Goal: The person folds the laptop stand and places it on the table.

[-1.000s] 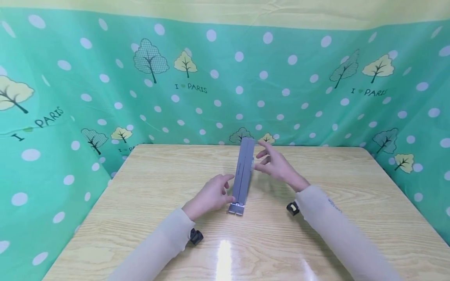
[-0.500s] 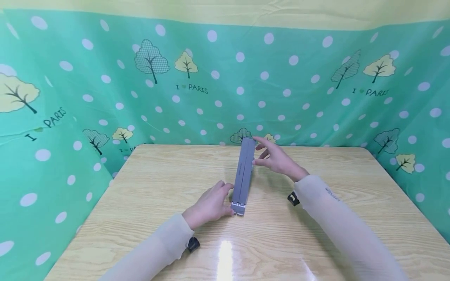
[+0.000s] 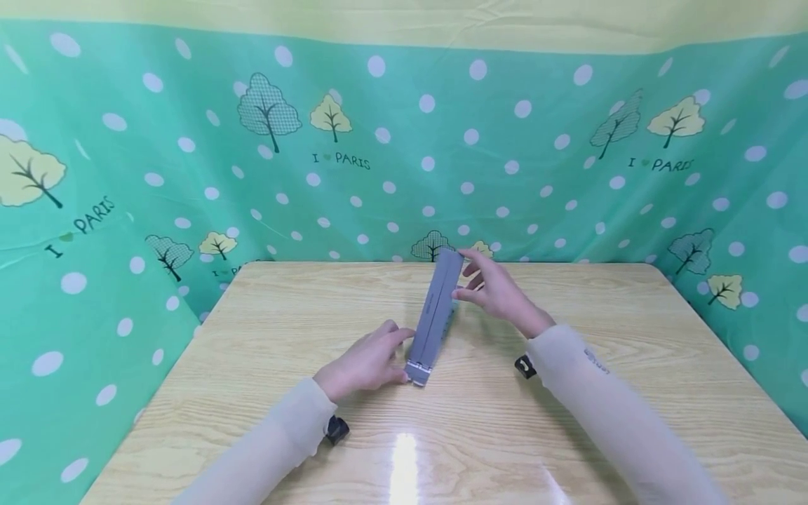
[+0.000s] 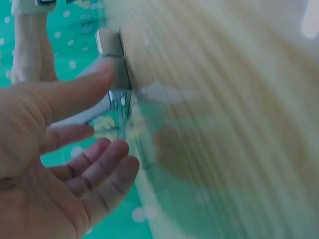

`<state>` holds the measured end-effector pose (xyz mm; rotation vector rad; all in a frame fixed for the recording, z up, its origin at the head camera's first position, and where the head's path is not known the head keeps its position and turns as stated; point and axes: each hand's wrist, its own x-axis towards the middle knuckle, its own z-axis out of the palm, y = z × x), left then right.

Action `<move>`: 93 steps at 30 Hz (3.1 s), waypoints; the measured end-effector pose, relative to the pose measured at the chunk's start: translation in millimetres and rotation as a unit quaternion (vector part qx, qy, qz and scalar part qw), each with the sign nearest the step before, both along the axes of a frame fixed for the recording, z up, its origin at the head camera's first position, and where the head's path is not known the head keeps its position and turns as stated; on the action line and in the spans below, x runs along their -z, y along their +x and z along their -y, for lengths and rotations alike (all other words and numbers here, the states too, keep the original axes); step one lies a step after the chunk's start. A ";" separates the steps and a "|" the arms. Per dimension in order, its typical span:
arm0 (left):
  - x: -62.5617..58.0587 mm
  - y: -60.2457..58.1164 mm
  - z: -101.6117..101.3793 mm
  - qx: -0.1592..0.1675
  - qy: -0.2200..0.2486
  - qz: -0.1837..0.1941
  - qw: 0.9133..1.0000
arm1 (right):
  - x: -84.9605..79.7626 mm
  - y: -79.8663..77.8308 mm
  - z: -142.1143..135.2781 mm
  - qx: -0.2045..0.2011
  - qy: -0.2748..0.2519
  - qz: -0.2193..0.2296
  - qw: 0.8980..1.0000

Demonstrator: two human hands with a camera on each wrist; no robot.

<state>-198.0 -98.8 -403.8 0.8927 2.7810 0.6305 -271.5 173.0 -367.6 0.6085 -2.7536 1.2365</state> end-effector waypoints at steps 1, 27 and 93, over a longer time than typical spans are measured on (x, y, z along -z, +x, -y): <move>-0.1 -2.0 2.2 0.007 0.002 0.005 1.000 | 0.2 1.2 0.4 0.003 -0.002 -0.005 1.000; -7.4 1.1 10.4 -0.012 -0.026 -0.024 0.999 | -8.7 -1.2 -12.5 -0.033 -0.031 0.029 0.999; -1.7 -32.2 25.2 -0.133 -0.051 -0.022 0.990 | -16.0 39.4 -43.5 -0.079 -0.083 0.047 0.992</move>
